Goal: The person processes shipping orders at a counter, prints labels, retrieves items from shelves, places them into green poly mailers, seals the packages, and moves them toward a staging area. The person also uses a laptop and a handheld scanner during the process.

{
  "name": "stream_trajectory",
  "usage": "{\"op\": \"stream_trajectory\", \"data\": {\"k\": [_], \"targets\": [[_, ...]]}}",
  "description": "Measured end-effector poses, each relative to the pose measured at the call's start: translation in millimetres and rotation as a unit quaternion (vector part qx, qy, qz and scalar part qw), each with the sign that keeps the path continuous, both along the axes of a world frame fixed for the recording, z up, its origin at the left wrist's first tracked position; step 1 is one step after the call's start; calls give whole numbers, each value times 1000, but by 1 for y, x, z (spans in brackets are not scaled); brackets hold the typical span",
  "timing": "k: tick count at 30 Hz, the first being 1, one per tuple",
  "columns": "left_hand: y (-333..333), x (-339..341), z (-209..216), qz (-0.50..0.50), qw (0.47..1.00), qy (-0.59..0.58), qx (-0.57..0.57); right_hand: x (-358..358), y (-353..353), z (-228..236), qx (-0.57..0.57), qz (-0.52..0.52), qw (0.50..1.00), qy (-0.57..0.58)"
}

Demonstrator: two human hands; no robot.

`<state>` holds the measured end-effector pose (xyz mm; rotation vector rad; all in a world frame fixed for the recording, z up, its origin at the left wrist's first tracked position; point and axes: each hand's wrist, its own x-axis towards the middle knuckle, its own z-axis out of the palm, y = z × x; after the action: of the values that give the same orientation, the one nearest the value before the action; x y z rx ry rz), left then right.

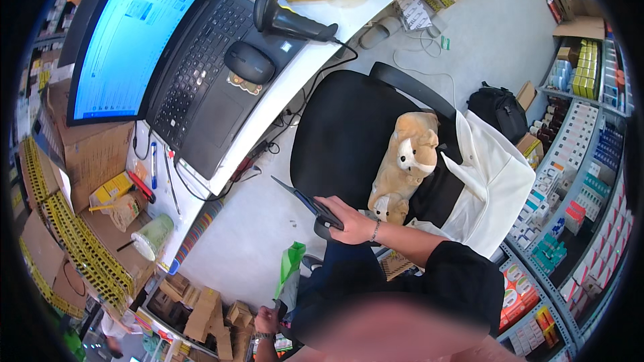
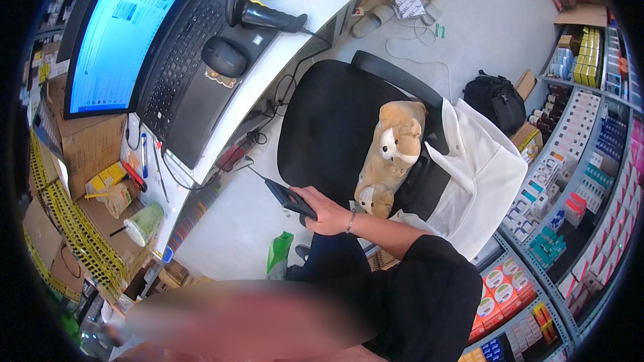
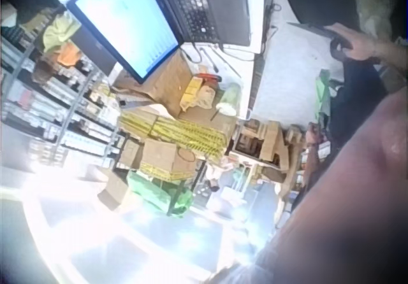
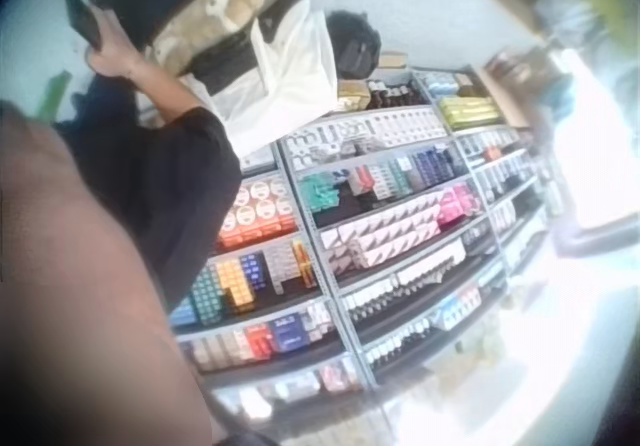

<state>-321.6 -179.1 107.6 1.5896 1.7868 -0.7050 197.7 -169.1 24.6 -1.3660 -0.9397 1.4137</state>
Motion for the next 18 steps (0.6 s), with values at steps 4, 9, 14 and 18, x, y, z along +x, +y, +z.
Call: {"op": "stream_trajectory", "data": {"k": [4, 9, 14, 18], "targets": [[21, 18, -7, -25, 1000, -7, -4, 0, -3, -16, -2, -19, 999, -33], [32, 27, 3, -6, 999, -49, 17, -6, 9, 4, 31, -14, 996, -81], [29, -9, -5, 52, 989, -125, 52, -25, 30, 48, 25, 67, 997, -28], [22, -16, 1, 60, 988, -123, 71, -55, 49, 88, 62, 82, 995, 19]]}}
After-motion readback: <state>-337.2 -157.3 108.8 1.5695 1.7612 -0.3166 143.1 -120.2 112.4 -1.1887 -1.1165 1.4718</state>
